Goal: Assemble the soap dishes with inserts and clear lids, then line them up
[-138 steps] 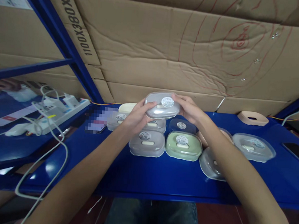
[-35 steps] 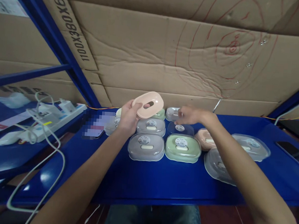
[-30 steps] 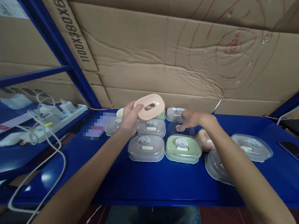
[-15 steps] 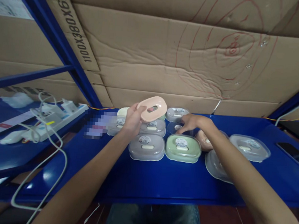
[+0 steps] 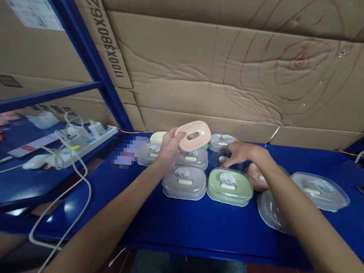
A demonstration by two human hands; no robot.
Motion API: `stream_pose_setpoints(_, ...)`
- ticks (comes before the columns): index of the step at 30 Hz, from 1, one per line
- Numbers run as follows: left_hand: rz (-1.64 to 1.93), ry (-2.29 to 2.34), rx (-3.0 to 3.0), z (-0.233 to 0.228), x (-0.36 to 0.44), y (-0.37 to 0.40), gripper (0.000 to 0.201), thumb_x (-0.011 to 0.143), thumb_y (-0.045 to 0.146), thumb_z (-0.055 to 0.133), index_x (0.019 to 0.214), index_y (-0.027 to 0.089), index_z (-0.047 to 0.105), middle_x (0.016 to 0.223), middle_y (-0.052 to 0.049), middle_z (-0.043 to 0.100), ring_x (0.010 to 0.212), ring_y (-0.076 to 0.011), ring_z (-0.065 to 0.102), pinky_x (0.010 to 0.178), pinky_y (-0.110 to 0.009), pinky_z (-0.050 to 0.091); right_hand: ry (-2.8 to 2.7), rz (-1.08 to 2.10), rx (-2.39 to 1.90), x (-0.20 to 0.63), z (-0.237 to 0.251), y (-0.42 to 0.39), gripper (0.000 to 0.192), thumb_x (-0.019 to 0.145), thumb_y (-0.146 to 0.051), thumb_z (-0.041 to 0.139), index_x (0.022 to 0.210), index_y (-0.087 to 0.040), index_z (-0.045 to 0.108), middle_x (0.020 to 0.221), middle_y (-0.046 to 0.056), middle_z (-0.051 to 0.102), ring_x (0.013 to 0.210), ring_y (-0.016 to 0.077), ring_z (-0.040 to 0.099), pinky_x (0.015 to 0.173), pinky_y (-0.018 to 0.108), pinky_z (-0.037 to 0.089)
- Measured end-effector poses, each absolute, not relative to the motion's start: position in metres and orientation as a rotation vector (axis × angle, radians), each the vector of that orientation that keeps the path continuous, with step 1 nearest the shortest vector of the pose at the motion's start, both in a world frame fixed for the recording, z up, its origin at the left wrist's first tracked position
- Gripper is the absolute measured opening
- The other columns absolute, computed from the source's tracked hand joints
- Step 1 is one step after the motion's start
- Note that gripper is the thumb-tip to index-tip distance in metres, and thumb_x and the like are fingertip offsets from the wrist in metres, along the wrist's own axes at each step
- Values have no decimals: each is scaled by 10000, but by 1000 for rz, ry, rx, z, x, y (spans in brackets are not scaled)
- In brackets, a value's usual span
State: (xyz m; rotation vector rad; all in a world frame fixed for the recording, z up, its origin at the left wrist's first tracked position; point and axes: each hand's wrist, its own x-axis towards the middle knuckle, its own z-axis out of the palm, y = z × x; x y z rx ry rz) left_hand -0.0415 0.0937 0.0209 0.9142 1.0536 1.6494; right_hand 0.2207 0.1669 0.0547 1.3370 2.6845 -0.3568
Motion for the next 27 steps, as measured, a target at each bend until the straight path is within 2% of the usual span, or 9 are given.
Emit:
stream_pose_setpoints(3,1659,1065,915,18,-41,95,244,781,320,750,969,207,642,895,-40,756,773,-186,708,636,-269,558,2569,-451,1301,225,53,163,527,783,-707,806,981,-221,767,970,102,811,850,284,733,718,378,516)
stream_pose_setpoints(7,1675,1056,924,16,-42,98,297,747,342,770,982,201,657,897,-40,749,796,-203,727,675,-287,568,2511,-441,1343,224,57,160,604,787,-736,780,1087,-213,759,1058,122,804,937,317,730,770,399,516)
stream_pose_setpoints(15,1666,1041,926,18,-42,98,343,730,377,780,996,205,650,919,-66,784,770,-211,719,654,-298,562,2472,-472,1310,221,62,160,631,780,-756,773,1060,-191,749,1026,116,800,899,299,723,748,381,495)
stream_pose_setpoints(21,1681,1046,917,18,-43,100,346,718,368,785,994,208,650,860,-48,744,782,-230,727,694,-328,588,2434,-421,1334,218,62,162,665,758,-788,796,1042,-188,755,991,114,798,861,275,711,722,363,484)
stream_pose_setpoints(27,1661,1033,915,16,-44,102,345,731,369,790,1002,214,643,855,-58,750,837,-256,751,715,-339,605,2414,-360,1317,215,60,165,663,738,-762,836,1066,-189,774,952,117,784,874,294,720,729,375,500)
